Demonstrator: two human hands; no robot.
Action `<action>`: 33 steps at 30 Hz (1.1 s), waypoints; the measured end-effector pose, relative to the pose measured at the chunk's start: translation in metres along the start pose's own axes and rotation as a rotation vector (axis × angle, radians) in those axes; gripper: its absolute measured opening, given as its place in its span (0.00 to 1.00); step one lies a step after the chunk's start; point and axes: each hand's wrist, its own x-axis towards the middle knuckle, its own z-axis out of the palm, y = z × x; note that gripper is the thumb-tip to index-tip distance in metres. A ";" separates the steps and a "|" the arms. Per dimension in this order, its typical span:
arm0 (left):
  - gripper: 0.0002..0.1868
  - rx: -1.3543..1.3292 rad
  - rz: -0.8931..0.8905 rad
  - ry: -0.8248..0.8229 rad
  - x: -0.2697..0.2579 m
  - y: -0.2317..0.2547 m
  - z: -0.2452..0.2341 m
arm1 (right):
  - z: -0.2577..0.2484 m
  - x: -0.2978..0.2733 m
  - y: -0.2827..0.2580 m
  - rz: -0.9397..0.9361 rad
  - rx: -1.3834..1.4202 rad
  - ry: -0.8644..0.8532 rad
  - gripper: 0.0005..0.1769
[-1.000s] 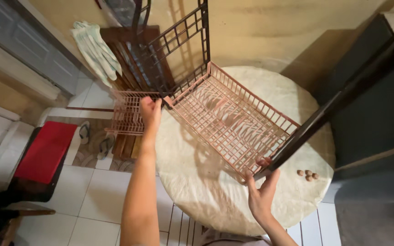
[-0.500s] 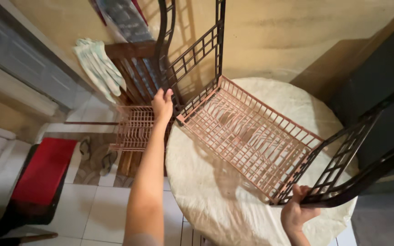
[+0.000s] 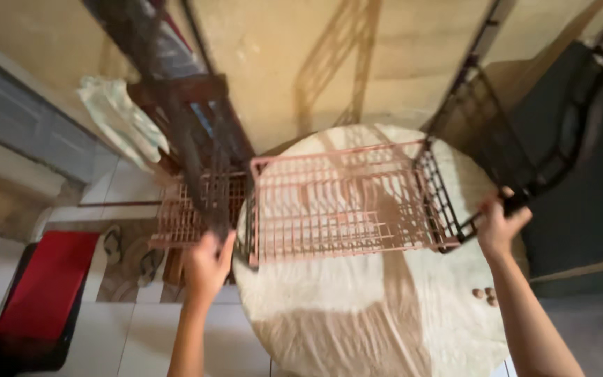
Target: The person assembles a wire rack by attaching black side frames to a pink basket on a round table. They align the parts, insert small wooden knobs into the frame holes, and secure the sides to the basket. The person briefly walks to the sink to retrieve more knobs before returning to finish the assembly.
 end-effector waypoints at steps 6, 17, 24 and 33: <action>0.10 -0.225 -0.007 0.006 -0.069 0.085 -0.001 | 0.048 0.110 -0.006 0.028 0.001 -0.185 0.03; 0.13 -0.227 0.074 0.025 -0.126 0.204 0.051 | 0.001 0.177 -0.033 0.021 -0.932 -0.331 0.38; 0.14 -0.235 0.159 -0.048 -0.170 0.222 0.099 | -0.031 0.091 -0.002 -0.060 -1.034 -0.534 0.49; 0.17 -0.447 0.241 -0.141 -0.205 0.227 0.122 | -0.011 -0.225 -0.094 0.239 -0.517 -0.687 0.33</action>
